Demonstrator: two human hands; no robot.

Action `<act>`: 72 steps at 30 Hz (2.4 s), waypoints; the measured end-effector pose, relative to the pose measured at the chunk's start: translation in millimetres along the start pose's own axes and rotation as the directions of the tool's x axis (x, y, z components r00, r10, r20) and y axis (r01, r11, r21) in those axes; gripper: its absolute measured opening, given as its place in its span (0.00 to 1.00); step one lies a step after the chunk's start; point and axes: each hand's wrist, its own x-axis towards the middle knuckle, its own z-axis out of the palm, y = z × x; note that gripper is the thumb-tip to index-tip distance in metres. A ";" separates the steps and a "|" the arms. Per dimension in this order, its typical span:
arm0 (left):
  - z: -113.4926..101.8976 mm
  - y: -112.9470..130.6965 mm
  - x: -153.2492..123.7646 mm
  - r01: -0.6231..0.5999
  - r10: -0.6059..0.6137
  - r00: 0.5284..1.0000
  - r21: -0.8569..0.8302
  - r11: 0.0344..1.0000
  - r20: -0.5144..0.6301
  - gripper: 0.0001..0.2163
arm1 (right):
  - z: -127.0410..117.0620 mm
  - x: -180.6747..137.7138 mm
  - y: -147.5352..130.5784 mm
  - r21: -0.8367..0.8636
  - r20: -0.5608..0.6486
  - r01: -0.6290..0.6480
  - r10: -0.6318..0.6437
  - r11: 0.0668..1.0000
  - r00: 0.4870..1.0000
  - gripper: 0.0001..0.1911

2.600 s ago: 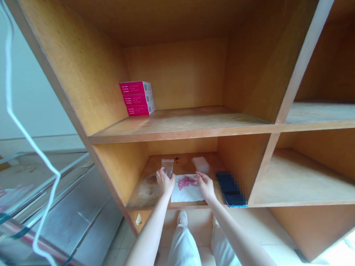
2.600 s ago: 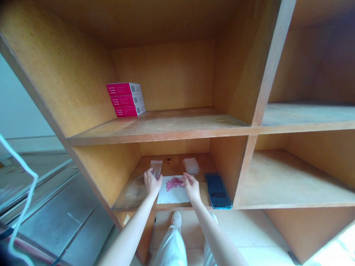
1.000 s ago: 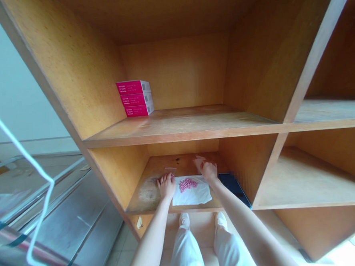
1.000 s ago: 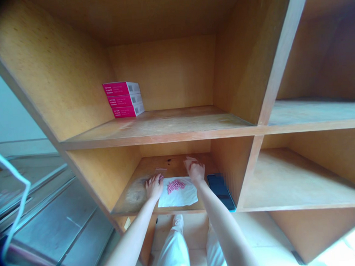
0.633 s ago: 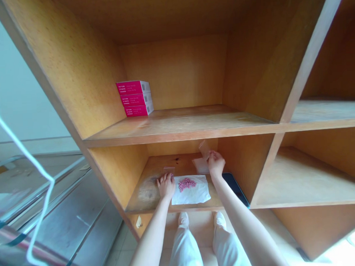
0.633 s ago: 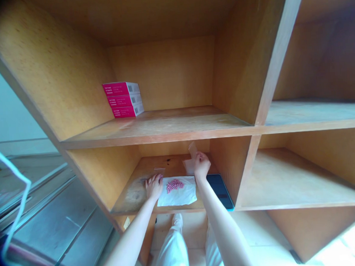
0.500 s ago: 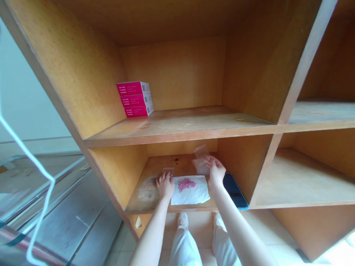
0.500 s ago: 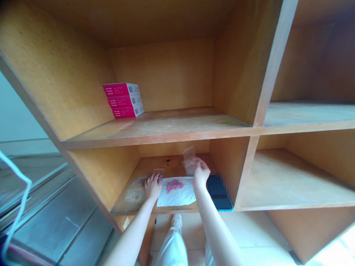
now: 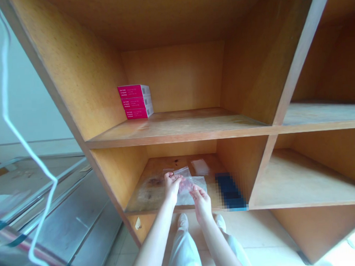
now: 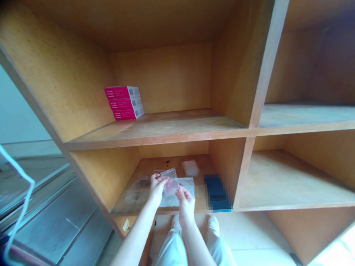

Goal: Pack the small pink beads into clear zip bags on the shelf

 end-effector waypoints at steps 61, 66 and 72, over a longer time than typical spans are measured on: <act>-36.8 37.7 -9.1 -0.461 0.269 0.884 0.813 0.357 0.383 0.07 | 29.8 23.8 -17.3 -0.799 0.332 0.423 -0.274 0.428 0.903 0.05; -36.9 37.4 -9.8 -0.462 0.223 0.885 0.827 0.319 0.408 0.08 | 26.5 27.0 -14.5 -0.823 0.388 0.450 -0.235 0.348 0.891 0.07; -35.1 37.9 -8.7 -0.431 0.197 0.900 0.862 0.268 0.389 0.10 | 28.1 22.5 -13.2 -0.731 0.512 0.601 -0.323 0.323 0.796 0.06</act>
